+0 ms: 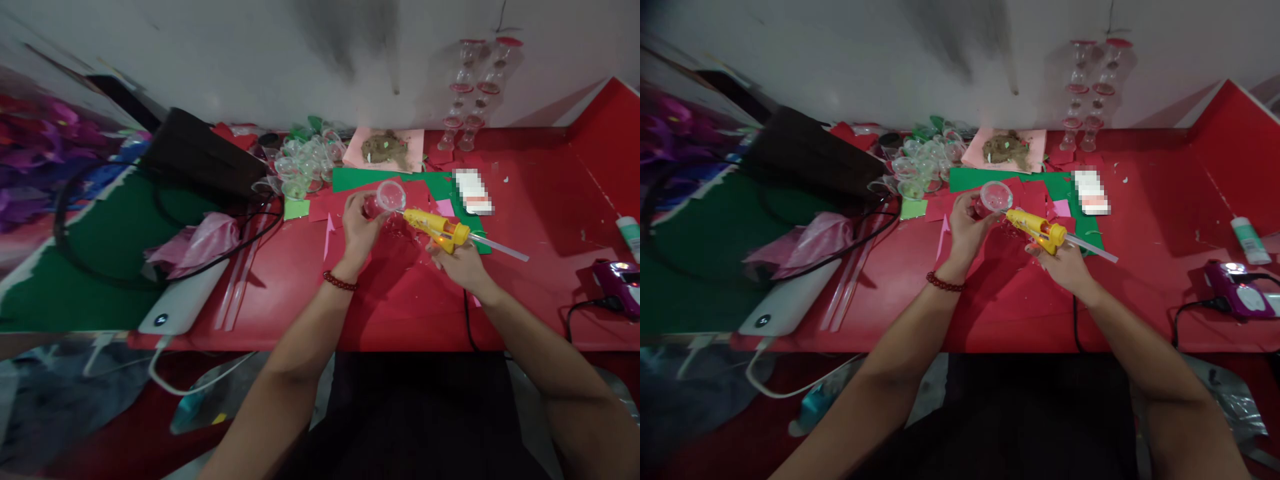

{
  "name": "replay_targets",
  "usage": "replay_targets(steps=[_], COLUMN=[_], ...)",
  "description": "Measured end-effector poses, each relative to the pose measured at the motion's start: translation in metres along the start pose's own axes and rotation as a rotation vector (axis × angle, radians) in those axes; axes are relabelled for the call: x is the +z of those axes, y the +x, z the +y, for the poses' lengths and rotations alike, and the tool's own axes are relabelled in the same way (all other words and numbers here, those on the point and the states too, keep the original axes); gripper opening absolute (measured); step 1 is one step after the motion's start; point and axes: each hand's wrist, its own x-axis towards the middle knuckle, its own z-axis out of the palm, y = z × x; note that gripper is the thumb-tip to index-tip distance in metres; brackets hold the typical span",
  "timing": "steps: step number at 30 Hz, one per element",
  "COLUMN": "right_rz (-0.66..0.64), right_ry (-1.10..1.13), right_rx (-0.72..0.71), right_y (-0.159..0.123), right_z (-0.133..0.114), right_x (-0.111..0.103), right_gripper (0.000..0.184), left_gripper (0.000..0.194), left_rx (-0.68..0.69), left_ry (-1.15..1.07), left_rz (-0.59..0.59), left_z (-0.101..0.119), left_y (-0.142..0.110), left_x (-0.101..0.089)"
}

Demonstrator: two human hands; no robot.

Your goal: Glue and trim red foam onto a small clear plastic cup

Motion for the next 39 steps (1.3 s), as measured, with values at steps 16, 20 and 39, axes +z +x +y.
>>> replay_targets(steps=[16, 20, 39], right_rz=[-0.006, -0.003, -0.008], right_ry=[-0.034, 0.01, 0.004], right_rx=[-0.003, 0.001, -0.005], right_y=[-0.0019, -0.0017, -0.0012], right_z=[-0.0047, -0.0049, -0.006], right_x=[0.0011, 0.0005, 0.0008], right_gripper=[0.052, 0.051, 0.05], left_gripper=[0.046, 0.043, 0.044], left_rx=[0.061, 0.097, 0.062], left_ry=[0.043, 0.05, 0.051], left_rz=[-0.122, -0.138, -0.055], left_z=[0.0066, 0.004, 0.0043], left_y=[-0.0064, -0.0072, -0.0046], left_x=[0.0025, 0.0032, 0.0018])
